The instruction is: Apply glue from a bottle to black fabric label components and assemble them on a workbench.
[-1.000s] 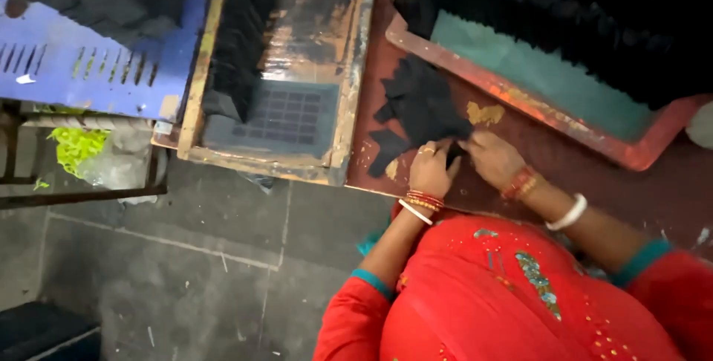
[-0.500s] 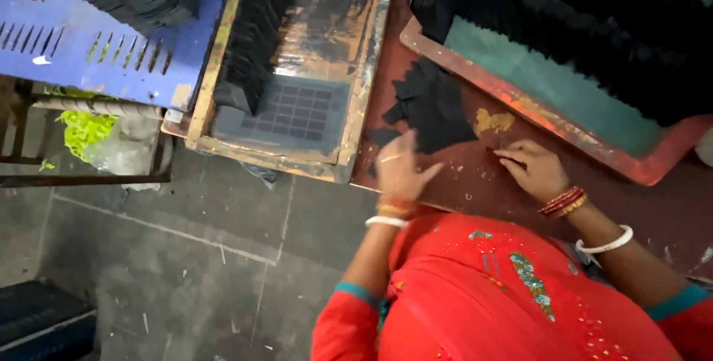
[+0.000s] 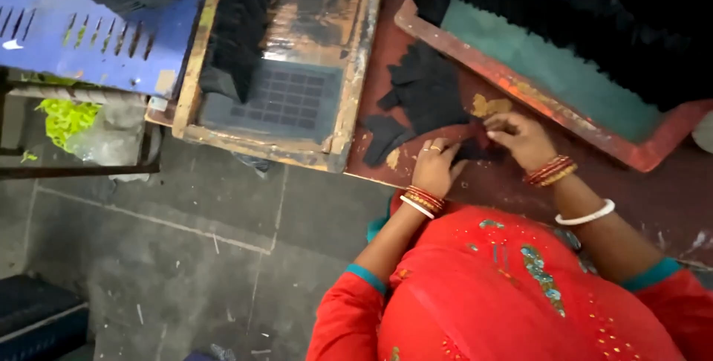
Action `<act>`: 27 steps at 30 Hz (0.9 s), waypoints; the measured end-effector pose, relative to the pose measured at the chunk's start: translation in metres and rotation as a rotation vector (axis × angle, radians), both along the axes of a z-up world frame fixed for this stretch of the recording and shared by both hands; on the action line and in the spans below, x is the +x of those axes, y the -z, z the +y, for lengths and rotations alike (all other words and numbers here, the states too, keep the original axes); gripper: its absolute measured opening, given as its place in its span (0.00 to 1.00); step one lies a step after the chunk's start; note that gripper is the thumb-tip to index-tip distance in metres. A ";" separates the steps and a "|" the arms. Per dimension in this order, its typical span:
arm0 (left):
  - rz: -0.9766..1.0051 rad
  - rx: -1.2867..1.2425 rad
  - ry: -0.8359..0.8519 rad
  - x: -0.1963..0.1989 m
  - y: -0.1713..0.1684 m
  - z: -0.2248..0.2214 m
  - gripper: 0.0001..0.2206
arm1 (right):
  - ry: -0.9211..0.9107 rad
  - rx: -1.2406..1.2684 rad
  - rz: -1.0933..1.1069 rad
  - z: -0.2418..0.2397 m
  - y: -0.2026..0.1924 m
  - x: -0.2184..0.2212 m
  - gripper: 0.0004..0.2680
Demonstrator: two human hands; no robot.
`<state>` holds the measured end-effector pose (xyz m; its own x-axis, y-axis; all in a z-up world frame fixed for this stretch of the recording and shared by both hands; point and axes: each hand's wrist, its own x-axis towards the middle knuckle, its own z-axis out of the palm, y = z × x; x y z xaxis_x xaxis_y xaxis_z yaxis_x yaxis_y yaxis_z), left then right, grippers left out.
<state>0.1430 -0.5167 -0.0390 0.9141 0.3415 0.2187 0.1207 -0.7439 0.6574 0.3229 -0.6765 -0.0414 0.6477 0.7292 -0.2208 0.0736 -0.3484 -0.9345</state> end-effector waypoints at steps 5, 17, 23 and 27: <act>0.031 -0.034 -0.026 0.005 -0.007 0.002 0.16 | -0.163 -0.115 -0.671 0.007 -0.021 -0.020 0.11; 0.002 -0.032 0.011 0.008 -0.010 0.006 0.16 | -0.388 -0.036 -1.029 -0.015 -0.018 -0.047 0.14; 0.059 -0.053 -0.002 0.007 -0.010 0.005 0.15 | -0.336 -0.083 -0.996 -0.003 -0.005 -0.041 0.11; 0.040 -0.030 0.012 0.007 -0.016 0.003 0.15 | -0.383 -0.089 -0.897 -0.041 -0.005 -0.050 0.11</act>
<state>0.1503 -0.5133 -0.0234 0.9260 0.3359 0.1722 0.1380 -0.7257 0.6740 0.2730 -0.7176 -0.0360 0.3251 0.9296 0.1739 0.8668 -0.2193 -0.4479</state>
